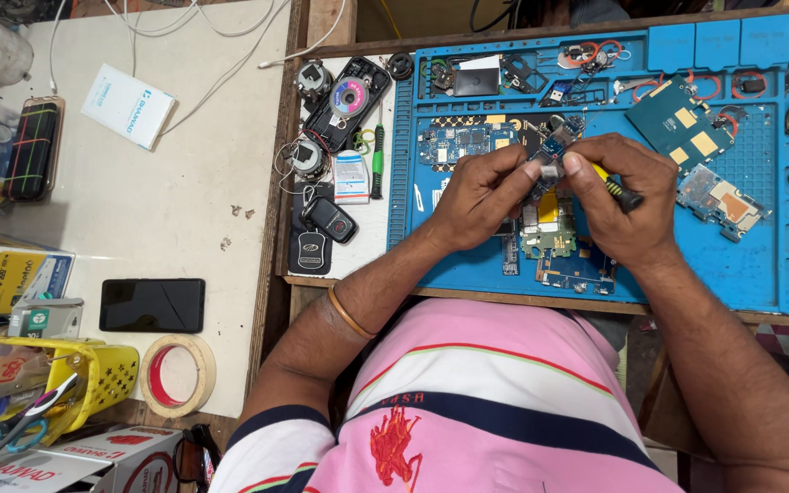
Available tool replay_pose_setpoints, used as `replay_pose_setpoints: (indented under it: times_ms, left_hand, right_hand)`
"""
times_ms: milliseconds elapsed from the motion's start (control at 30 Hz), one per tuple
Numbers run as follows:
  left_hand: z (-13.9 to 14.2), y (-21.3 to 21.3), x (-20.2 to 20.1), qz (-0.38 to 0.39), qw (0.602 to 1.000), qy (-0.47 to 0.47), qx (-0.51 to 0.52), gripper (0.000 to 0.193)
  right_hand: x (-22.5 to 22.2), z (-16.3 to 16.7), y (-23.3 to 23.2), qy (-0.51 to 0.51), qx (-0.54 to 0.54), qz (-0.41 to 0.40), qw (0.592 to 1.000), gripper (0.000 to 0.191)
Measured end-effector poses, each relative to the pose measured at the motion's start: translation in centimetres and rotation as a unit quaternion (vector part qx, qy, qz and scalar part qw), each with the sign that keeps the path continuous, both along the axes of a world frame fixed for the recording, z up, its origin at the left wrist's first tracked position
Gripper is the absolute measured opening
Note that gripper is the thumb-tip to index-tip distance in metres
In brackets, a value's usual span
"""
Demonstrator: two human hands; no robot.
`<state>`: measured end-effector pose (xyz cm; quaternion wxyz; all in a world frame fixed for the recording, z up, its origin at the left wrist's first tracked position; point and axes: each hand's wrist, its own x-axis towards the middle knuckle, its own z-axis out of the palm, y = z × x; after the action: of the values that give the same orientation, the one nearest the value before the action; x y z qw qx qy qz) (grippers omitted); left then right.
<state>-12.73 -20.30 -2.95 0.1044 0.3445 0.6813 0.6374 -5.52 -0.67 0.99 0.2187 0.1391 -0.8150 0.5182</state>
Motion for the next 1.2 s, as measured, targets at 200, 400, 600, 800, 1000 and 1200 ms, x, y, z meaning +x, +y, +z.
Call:
replay_pose_setpoints:
  times_ms: [200, 400, 600, 800, 1000, 1200]
  left_hand:
    - [0.3, 0.3, 0.3, -0.027, 0.996, -0.066, 0.059, 0.046]
    - [0.6, 0.3, 0.3, -0.05, 0.986, -0.124, 0.097, 0.044]
    - [0.1, 0.7, 0.3, -0.018, 0.982, -0.145, 0.115, 0.03]
    - [0.0, 0.6, -0.5, 0.008, 0.961, -0.199, 0.193, 0.025]
    - [-0.3, 0.4, -0.6, 0.012, 0.944, -0.232, 0.236, 0.024]
    - [-0.3, 0.3, -0.7, -0.001, 0.945, -0.225, 0.237, 0.022]
  right_hand:
    - [0.0, 0.3, -0.2, -0.016, 0.008, -0.009, 1.0, 0.016]
    - [0.1, 0.2, 0.0, -0.031, -0.008, -0.004, 0.999, 0.018]
    - [-0.1, 0.8, 1.5, -0.061, -0.098, 0.036, 0.993, 0.025]
    - [0.4, 2.4, 4.8, -0.004, 0.132, -0.031, 0.991, 0.019]
    - [0.4, 2.5, 4.0, -0.034, 0.239, 0.064, 0.968, 0.032]
    - [1.2, 3.5, 3.6, -0.026, 0.342, 0.044, 0.938, 0.047]
